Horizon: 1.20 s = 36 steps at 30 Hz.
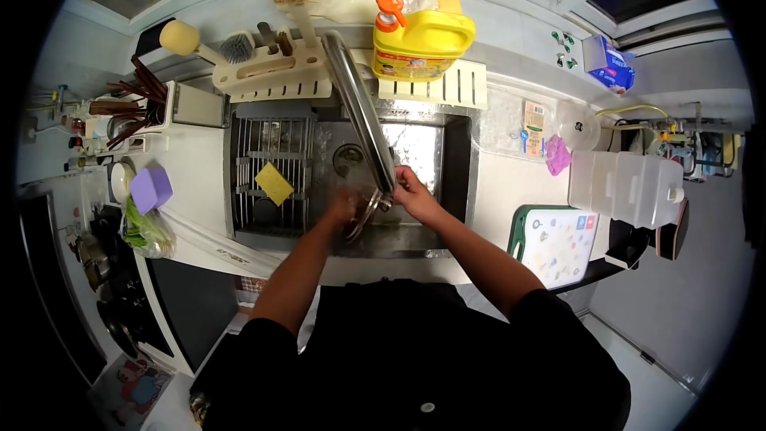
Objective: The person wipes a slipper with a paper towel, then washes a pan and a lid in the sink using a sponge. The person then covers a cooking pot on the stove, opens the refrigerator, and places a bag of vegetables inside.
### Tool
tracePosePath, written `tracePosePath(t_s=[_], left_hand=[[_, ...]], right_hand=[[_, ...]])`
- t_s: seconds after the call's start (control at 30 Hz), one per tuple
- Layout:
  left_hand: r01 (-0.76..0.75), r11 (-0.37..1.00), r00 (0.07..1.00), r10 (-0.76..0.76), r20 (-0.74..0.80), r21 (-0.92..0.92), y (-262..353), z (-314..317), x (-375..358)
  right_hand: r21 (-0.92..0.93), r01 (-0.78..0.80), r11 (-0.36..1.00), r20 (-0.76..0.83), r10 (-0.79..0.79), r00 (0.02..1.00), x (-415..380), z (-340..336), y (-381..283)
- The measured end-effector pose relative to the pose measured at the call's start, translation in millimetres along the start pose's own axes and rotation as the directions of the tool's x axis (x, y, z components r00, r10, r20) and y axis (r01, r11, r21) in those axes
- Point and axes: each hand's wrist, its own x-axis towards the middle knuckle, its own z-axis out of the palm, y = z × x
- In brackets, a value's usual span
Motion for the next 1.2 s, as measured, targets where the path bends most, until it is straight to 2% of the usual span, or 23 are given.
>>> tracePosePath(t_s=[0.03,0.07,0.1,0.13,0.17,0.2,0.27,0.3,0.33,0.37,0.4,0.47,0.5,0.53,0.6,0.67,0.73,0.8,0.93,1.0,1.03,1.1,1.2], left_hand=[[0.031,1.0,1.0,-0.031,0.003,0.001,-14,6,4],[0.062,0.998,0.998,-0.062,0.006,0.003,-29,13,9],[0.309,0.857,0.936,-0.198,0.29,-0.413,-35,12,4],[0.38,0.675,0.88,-0.053,0.473,-0.632,-41,11,-2],[0.555,0.399,0.763,0.105,0.638,-0.73,-48,9,-7],[0.736,0.182,0.608,0.246,0.755,-0.652,-50,6,-15],[0.541,0.457,0.797,-0.01,0.604,-0.706,33,-8,-64],[0.541,0.458,0.796,-0.01,0.605,-0.706,42,-9,-62],[0.387,0.485,0.815,0.219,0.537,-0.784,51,-11,-60],[0.302,0.487,0.804,0.332,0.493,-0.82,56,-18,-61],[0.218,0.47,0.781,0.441,0.442,-0.855,64,-26,-64],[0.362,0.083,0.906,0.203,0.371,-0.929,94,-65,-92],[0.346,0.044,0.883,0.321,0.341,-0.937,101,-76,-99],[0.345,0.042,0.884,0.321,0.34,-0.938,97,-73,-93],[0.111,0.5,0.947,0.209,0.244,-0.859,84,-58,-75],[0.092,0.461,0.944,0.241,0.224,-0.883,78,-49,-65],[0.079,0.422,0.938,0.276,0.211,-0.903,83,-45,-64],[0.174,0.346,0.932,0.245,0.268,-0.922,82,-43,-66],[0.212,0.238,0.92,0.277,0.275,-0.948,86,-33,-60],[0.276,0.156,0.922,0.237,0.307,-0.948,92,-30,-60],[0.273,0.152,0.921,0.243,0.304,-0.95,95,-30,-61],[0.211,0.265,0.964,0.1,0.245,-0.941,95,-28,-61],[0.194,0.278,0.963,0.13,0.237,-0.941,74,-35,-55]], right_hand=[[0.072,-0.108,0.992,-0.011,0.11,0.994,5,7,13],[0.075,-0.103,0.992,-0.005,0.104,0.995,6,14,10],[0.048,-0.123,0.991,-0.003,0.123,0.992,3,20,6],[0.021,-0.147,0.989,-0.002,0.147,0.989,-1,27,3],[-0.024,-0.121,0.992,-0.06,0.119,0.991,3,34,1],[-0.026,-0.122,0.992,-0.056,0.12,0.991,5,38,-2],[-0.138,-0.061,0.989,-0.114,0.045,0.992,10,42,-13],[-0.138,-0.061,0.989,-0.115,0.045,0.992,13,41,-15],[-0.255,-0.028,0.967,-0.181,-0.019,0.983,15,39,-16],[-0.371,-0.002,0.929,-0.236,-0.092,0.968,15,39,-18],[-0.373,0.003,0.928,-0.232,-0.096,0.968,15,37,-21],[-0.51,-0.043,0.859,-0.297,-0.128,0.946,11,27,-27],[-0.541,0.02,0.841,-0.277,-0.2,0.94,8,23,-30],[-0.542,0.02,0.84,-0.274,-0.2,0.941,4,19,-32],[-0.614,-0.033,0.789,-0.255,-0.158,0.954,-2,14,-40],[-0.643,0.013,0.766,-0.24,-0.218,0.946,-1,8,-36],[-0.652,-0.022,0.758,-0.221,-0.162,0.962,-3,1,-39],[-0.655,-0.002,0.756,-0.197,-0.168,0.966,-4,-5,-44],[-0.69,0.014,0.724,-0.164,-0.174,0.971,-1,-16,-53],[-0.699,0.029,0.714,-0.157,-0.193,0.969,-2,-19,-58],[-0.692,0.019,0.722,-0.13,-0.151,0.98,-4,-21,-63],[-0.688,0.012,0.726,-0.099,-0.11,0.989,-2,-24,-71],[-0.745,0.025,0.667,-0.019,-0.058,0.998,21,-29,-86]])
